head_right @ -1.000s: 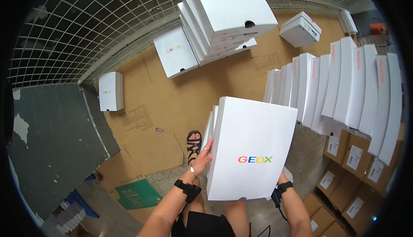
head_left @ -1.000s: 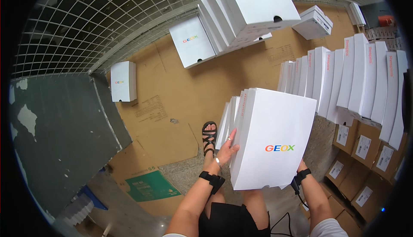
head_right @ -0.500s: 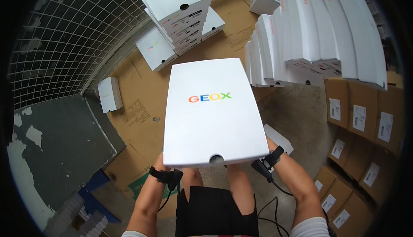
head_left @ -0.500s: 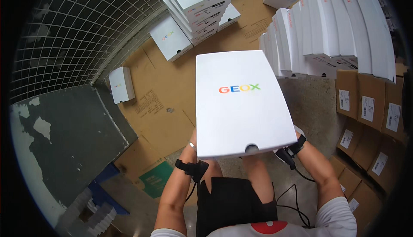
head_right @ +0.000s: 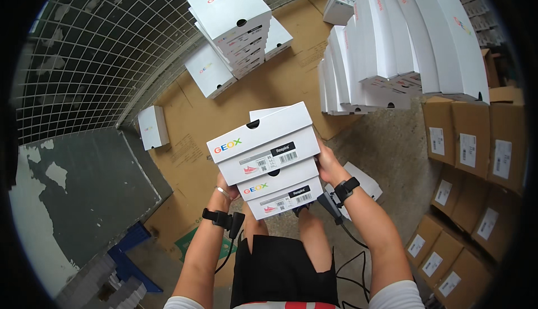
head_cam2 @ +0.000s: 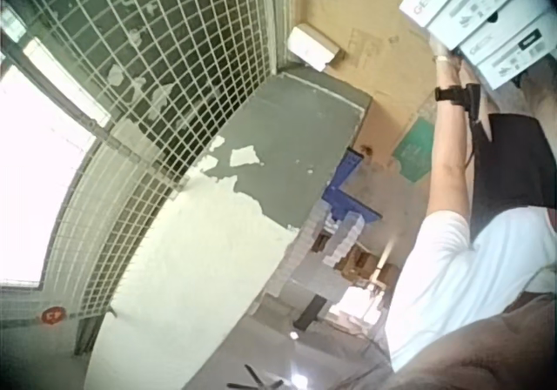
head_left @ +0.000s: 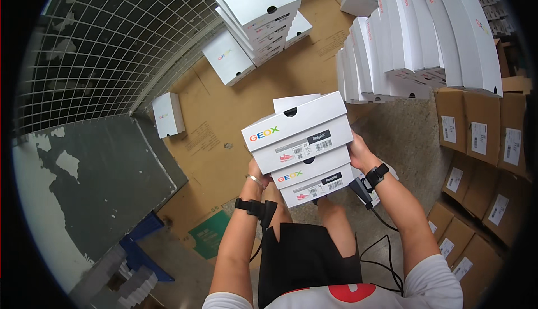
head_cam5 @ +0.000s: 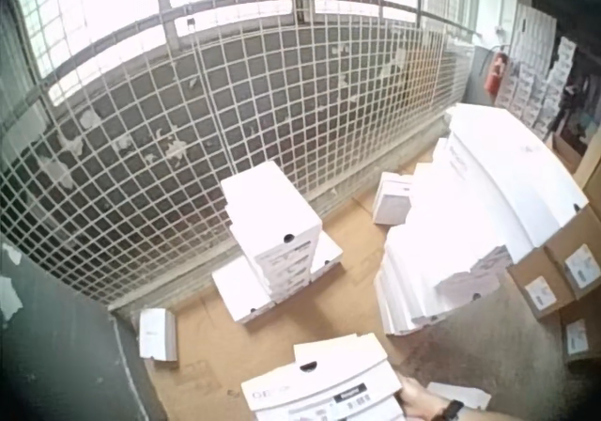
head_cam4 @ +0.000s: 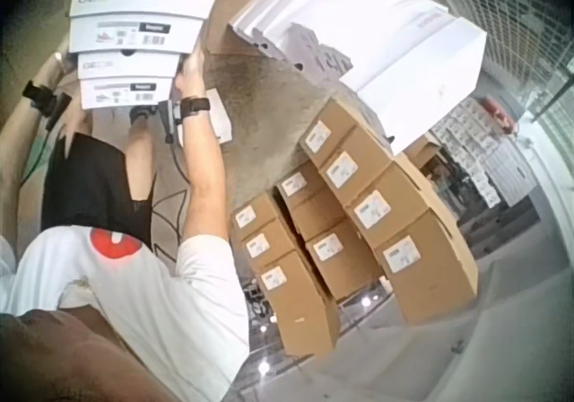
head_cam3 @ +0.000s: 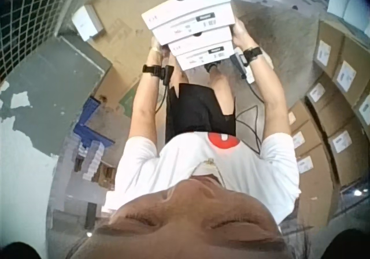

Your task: Organizing and stacking white Geox shoeboxes onto cardboard surfaces and into storage piles.

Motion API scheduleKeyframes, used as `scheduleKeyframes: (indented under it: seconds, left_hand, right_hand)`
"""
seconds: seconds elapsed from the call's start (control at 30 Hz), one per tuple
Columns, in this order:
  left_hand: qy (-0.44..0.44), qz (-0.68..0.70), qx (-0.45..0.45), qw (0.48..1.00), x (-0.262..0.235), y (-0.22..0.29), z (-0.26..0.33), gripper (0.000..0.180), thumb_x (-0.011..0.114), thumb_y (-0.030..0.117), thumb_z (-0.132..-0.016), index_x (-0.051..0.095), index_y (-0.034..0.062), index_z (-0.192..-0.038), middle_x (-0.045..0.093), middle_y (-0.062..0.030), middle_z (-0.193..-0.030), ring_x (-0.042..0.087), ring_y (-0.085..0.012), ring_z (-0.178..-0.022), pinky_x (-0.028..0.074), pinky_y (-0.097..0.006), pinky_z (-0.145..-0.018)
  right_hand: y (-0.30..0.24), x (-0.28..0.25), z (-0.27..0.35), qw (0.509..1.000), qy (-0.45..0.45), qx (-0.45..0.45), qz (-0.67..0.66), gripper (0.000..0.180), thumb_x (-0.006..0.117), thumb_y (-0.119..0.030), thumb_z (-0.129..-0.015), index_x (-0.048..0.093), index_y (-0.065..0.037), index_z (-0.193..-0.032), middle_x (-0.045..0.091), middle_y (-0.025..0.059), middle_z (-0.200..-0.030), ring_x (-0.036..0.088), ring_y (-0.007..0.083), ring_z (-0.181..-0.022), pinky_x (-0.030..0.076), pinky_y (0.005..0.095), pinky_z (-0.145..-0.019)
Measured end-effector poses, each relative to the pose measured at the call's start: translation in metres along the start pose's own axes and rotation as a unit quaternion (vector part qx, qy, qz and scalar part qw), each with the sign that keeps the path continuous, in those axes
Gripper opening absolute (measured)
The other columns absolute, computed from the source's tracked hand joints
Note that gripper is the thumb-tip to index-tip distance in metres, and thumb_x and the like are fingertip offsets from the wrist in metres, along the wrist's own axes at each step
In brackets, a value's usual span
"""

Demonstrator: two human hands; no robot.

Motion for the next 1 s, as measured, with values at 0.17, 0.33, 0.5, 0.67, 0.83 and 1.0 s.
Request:
scheduleKeyframes:
  seconds: [0.17,0.33,0.5,0.67,0.83,1.0]
  left_hand:
    - [0.011,-0.008,-0.015,1.000,0.016,0.049,0.022,0.054,0.041,0.048,-0.080,0.044,0.0060,-0.115,0.051,-0.0143,-0.108,0.052,-0.0284,-0.096,0.043,-0.051,-0.074]
    - [-0.193,0.056,-0.052,0.978,0.058,0.077,0.025,0.084,0.031,0.070,-0.072,0.032,0.0070,-0.128,0.036,-0.0174,-0.128,0.040,-0.0375,-0.111,0.032,-0.063,-0.081]
    - [-0.173,-0.004,-0.076,0.982,0.060,0.081,0.020,0.092,0.029,0.077,-0.066,0.035,0.0070,-0.126,0.036,-0.0182,-0.127,0.037,-0.0374,-0.114,0.030,-0.061,-0.086]
    - [-0.196,0.018,-0.121,0.973,0.079,0.081,0.037,0.079,0.040,0.068,-0.071,0.043,0.0071,-0.121,0.043,-0.0169,-0.122,0.043,-0.0316,-0.109,0.033,-0.050,-0.090]
    - [-0.169,-0.006,-0.113,0.979,0.073,0.085,0.029,0.069,0.043,0.060,-0.072,0.047,0.0062,-0.116,0.046,-0.0169,-0.118,0.043,-0.0298,-0.109,0.033,-0.048,-0.090]
    - [-0.192,-0.030,-0.103,0.975,0.089,0.084,0.046,0.057,0.049,0.045,-0.070,0.047,0.0082,-0.114,0.045,-0.0150,-0.119,0.041,-0.0316,-0.106,0.031,-0.054,-0.087]
  right_hand:
    - [-0.007,-0.001,0.011,0.998,0.021,0.002,0.063,0.040,0.042,-0.034,-0.086,0.049,-0.003,-0.111,0.054,0.0070,-0.103,0.051,0.0143,-0.090,0.041,0.0285,-0.079]
    - [-0.017,0.019,0.014,0.997,-0.032,-0.027,0.071,0.035,0.035,-0.026,-0.090,0.048,-0.002,-0.112,0.054,0.0066,-0.104,0.050,0.0127,-0.092,0.041,0.0268,-0.080]
    - [-0.018,0.014,0.015,0.996,-0.016,-0.036,0.081,0.036,0.035,-0.026,-0.090,0.046,-0.002,-0.114,0.053,0.0068,-0.105,0.050,0.0132,-0.094,0.040,0.0259,-0.082]
    - [-0.014,0.003,0.024,0.993,-0.028,-0.055,0.105,0.037,0.036,-0.026,-0.090,0.046,-0.002,-0.115,0.053,0.0067,-0.106,0.050,0.0129,-0.095,0.040,0.0256,-0.081]
    - [-0.013,0.002,0.039,0.992,0.001,-0.064,0.108,0.038,0.036,-0.029,-0.090,0.046,-0.003,-0.116,0.053,0.0057,-0.105,0.049,0.0114,-0.094,0.040,0.0261,-0.079]
    - [-0.040,-0.007,0.053,0.986,0.047,-0.098,0.126,0.041,0.036,-0.035,-0.089,0.048,-0.002,-0.112,0.052,0.0069,-0.108,0.047,0.0137,-0.098,0.036,0.0310,-0.087]
Point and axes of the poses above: each hand's wrist, its own z-axis away from the middle knuckle, its own x-axis out of the palm, y = z × x, the point moved 10 cm from there along -z, towards the middle knuckle
